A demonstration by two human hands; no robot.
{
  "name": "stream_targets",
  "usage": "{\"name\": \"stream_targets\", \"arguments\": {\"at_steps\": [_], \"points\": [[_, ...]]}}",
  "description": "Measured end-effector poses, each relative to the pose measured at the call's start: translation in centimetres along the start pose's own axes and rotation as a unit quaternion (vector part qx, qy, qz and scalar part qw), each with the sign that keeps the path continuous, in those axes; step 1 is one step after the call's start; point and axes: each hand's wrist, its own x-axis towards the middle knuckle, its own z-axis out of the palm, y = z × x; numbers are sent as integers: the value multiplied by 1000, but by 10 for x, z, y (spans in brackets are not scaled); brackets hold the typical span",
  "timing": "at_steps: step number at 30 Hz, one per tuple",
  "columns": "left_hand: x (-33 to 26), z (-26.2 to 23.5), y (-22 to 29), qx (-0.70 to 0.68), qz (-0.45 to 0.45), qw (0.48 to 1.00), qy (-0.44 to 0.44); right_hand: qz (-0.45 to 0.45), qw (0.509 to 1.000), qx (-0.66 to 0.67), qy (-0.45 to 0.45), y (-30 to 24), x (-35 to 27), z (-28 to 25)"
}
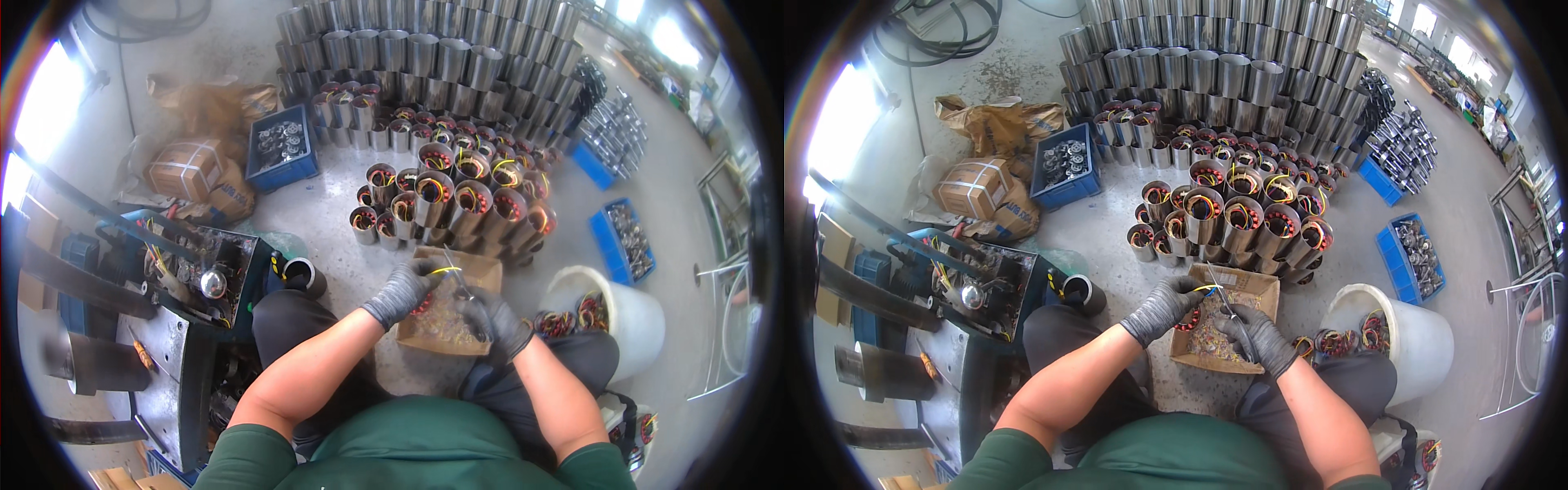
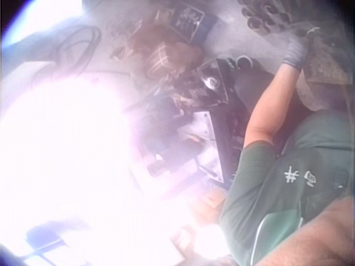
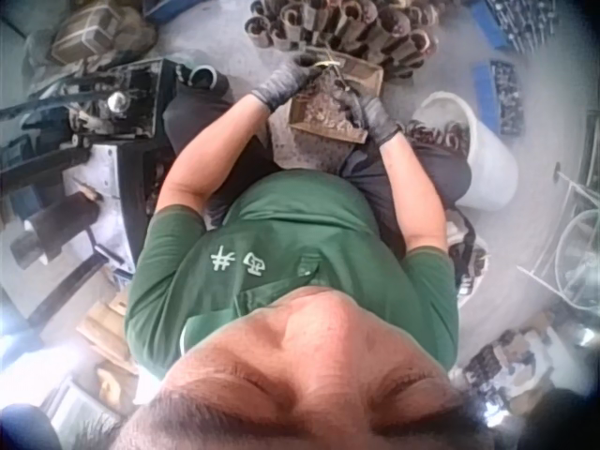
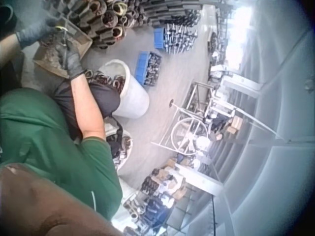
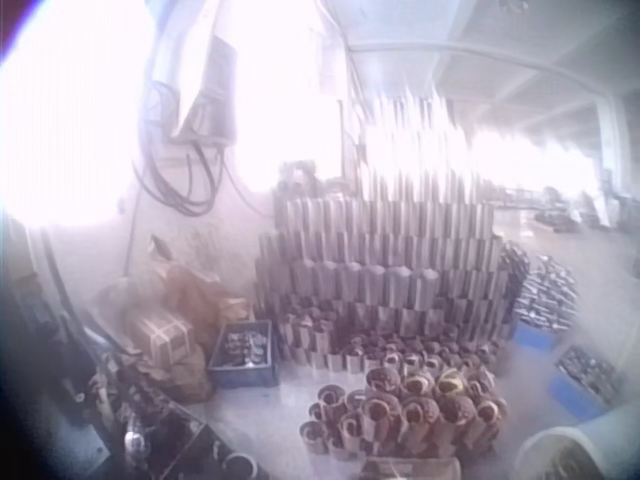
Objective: Assembling electronic wires and components into cylindrical metal housings.
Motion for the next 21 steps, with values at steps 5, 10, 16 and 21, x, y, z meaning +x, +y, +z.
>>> {"name": "stream_targets", "arguments": {"at_steps": [5,10,16,21], "points": [[5,-1,-9,-22,-1,1000,6,22,1000,-18,0,10,7,-16],[24,0,-38,-77,61,995,31,4,999,-8,-33,9,-1,-11],[34,2,-45,-20,70,995,75,33,997,69,-24,18,-7,2],[50,2,-74,-14,112,989,91,85,985,144,-51,34,3,-6]]}}
